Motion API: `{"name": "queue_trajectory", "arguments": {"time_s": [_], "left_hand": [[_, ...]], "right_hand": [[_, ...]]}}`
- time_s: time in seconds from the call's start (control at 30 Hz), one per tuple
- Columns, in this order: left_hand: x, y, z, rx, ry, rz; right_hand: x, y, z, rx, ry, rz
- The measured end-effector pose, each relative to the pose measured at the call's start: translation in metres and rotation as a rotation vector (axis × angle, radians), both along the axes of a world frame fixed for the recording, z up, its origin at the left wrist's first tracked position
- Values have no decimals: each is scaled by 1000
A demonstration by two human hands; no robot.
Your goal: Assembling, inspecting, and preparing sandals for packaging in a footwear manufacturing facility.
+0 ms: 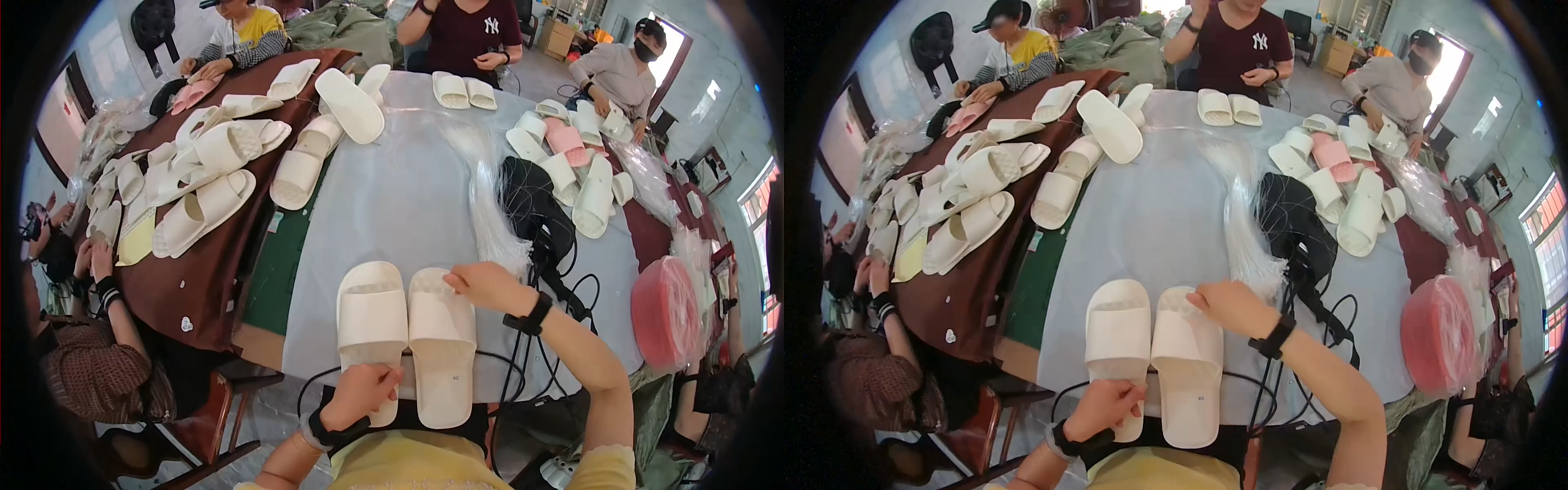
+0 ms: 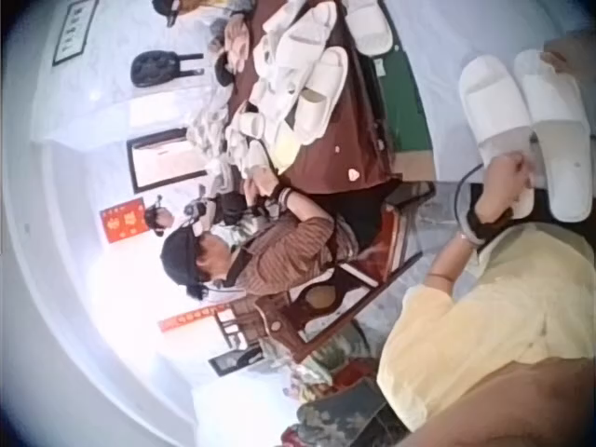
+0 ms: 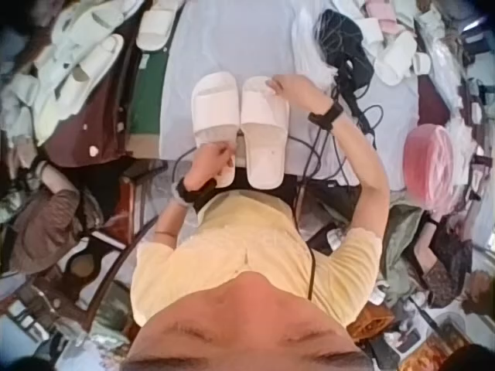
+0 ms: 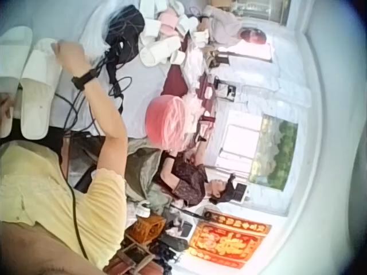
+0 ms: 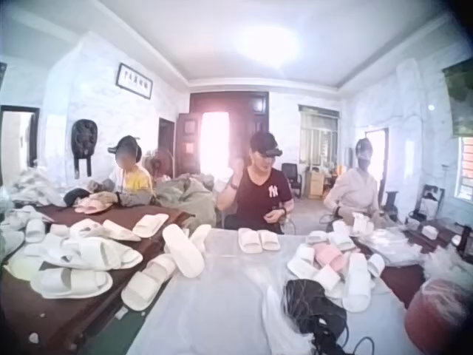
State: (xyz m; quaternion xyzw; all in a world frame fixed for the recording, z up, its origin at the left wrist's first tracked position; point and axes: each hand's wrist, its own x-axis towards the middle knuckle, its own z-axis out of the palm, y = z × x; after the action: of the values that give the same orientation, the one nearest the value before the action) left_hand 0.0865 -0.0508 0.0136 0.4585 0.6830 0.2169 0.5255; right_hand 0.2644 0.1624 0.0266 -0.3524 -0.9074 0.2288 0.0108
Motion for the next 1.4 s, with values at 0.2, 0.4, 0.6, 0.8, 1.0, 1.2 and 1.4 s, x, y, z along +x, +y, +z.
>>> {"name": "queue_trajectory", "arguments": {"time_s": [0.2,0.4,0.6,0.8,1.0,1.2,1.4], "left_hand": [[12,6,8,120,102,-60],[13,12,-4,-25,-42,-88],[14,16,-3,-24,-125,-52],[8,10,-4,11,-153,-27],[0,-4,-1,83,-197,30],[5,5,1,-8,-208,-7],[6,8,1,42,-180,14]], "right_hand": [[-29,0,4,40,-168,139],[-15,21,2,76,-81,202],[-5,23,-11,163,-146,259],[0,25,-26,188,-250,291],[4,17,-30,352,-82,364],[10,18,-31,341,-140,385],[3,15,-25,518,-71,349]]}}
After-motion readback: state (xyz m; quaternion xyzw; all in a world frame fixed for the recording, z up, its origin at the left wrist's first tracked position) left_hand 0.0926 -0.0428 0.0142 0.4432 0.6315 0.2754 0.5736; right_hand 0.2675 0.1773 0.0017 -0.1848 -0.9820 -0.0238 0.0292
